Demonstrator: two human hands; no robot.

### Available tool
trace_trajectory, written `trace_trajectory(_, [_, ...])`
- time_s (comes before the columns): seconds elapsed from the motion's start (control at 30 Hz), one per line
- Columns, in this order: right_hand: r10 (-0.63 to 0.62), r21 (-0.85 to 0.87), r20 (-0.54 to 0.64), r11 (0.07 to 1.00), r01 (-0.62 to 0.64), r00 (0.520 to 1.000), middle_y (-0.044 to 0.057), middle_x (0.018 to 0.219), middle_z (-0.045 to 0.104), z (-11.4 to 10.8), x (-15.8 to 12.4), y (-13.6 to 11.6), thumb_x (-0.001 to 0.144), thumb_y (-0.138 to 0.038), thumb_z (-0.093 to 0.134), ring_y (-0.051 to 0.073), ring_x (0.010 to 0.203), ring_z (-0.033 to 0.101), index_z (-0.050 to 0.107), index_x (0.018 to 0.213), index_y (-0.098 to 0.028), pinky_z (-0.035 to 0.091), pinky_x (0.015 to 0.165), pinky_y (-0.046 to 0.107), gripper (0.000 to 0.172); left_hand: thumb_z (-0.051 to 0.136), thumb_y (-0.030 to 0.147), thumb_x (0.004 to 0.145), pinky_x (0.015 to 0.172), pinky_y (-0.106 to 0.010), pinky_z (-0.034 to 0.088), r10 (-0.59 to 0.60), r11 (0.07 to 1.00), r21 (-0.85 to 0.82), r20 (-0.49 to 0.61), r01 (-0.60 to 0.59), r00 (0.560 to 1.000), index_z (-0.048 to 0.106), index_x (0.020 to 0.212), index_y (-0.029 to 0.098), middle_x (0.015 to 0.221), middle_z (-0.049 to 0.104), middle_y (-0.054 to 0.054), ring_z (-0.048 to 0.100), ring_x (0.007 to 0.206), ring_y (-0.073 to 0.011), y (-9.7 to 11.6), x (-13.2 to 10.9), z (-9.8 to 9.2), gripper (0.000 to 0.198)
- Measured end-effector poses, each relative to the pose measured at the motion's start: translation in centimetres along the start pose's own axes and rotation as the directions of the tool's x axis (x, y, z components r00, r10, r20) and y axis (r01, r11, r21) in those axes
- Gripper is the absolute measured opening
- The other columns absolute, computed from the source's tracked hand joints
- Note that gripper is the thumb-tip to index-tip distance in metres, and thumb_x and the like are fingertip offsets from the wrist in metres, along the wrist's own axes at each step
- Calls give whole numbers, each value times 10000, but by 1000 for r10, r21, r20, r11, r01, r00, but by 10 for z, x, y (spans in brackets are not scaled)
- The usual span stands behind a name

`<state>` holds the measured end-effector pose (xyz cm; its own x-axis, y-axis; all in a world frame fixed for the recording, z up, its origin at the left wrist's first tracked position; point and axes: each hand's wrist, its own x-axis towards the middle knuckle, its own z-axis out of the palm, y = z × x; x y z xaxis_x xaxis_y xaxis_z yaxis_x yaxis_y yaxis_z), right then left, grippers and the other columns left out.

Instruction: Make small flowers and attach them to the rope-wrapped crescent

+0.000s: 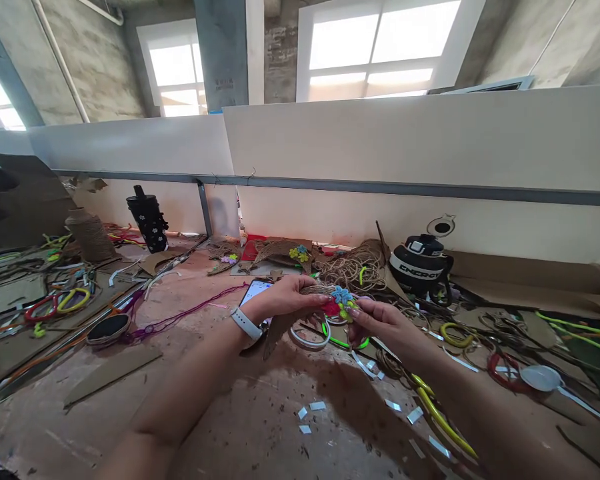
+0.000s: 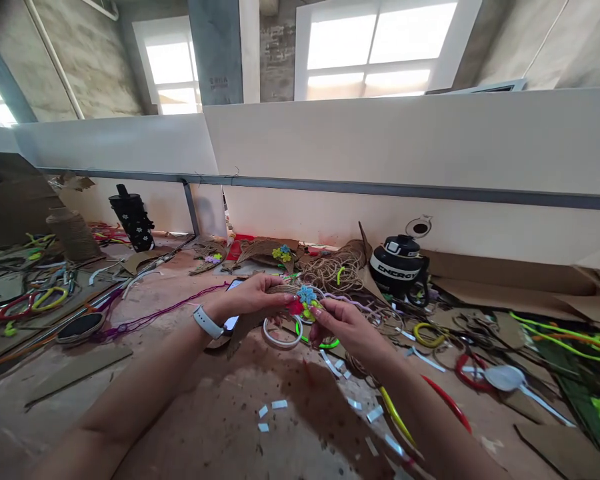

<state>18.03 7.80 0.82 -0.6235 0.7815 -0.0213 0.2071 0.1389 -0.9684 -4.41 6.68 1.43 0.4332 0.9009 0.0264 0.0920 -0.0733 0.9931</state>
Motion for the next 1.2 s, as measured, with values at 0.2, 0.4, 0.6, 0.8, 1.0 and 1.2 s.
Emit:
trace_trajectory(0.2, [21, 16, 74, 1000, -23, 997, 28, 701, 674, 0, 0, 4, 756, -618, 636, 164, 646, 635, 599, 821, -169, 509, 662, 322, 456, 737, 476, 712, 742, -271, 483, 4, 984, 178, 105, -22, 995, 677, 938, 130, 926, 679, -62, 620, 809, -156, 1, -3, -11, 418])
trace_trajectory(0.4, [45, -18, 29, 999, -45, 999, 52, 768, 685, 3, 0, 3, 735, -660, 628, 214, 745, 665, 648, 861, -167, 529, 755, 376, 509, 720, 436, 743, 660, -242, 469, 61, 982, 165, 160, -88, 985, 689, 863, 95, 806, 669, -59, 600, 699, -131, -4, -2, -8, 363])
trace_trajectory(0.6, [-60, -72, -70, 996, 55, 996, 31, 781, 652, 8, 1, 1, 743, -631, 642, 180, 683, 610, 669, 831, -187, 514, 645, 306, 454, 647, 476, 800, 679, -249, 468, 83, 938, 319, 168, -134, 982, 680, 946, 104, 884, 676, -68, 615, 795, -164, 2, -5, -2, 401])
trace_trajectory(0.8, [-36, -26, -252, 999, 31, 967, 29, 716, 672, -2, 4, 5, 721, -639, 654, 193, 627, 624, 671, 805, -201, 524, 639, 329, 446, 584, 647, 769, 867, -318, 464, 111, 869, 490, -60, -67, 992, 545, 1246, 155, 1240, 599, -116, 578, 1101, -247, 11, -10, -8, 687])
trace_trajectory(1.0, [-24, 5, -367, 1000, 28, 930, 19, 672, 671, -5, 6, 11, 691, -638, 674, 195, 584, 620, 659, 753, -222, 520, 620, 347, 420, 594, 576, 805, 915, -378, 432, 280, 487, 873, -131, -24, 951, 550, 1179, 168, 1116, 673, -113, 619, 1034, -275, 10, -11, 5, 555])
trace_trajectory(1.2, [-22, -3, -402, 1000, 22, 915, 20, 595, 640, 0, 4, 5, 682, -651, 675, 183, 540, 584, 644, 745, -201, 484, 559, 324, 455, 528, 495, 857, 975, -493, 369, 320, 207, 974, -157, 92, 934, 550, 1124, 124, 1048, 687, -151, 628, 1017, -320, 8, -10, 20, 459])
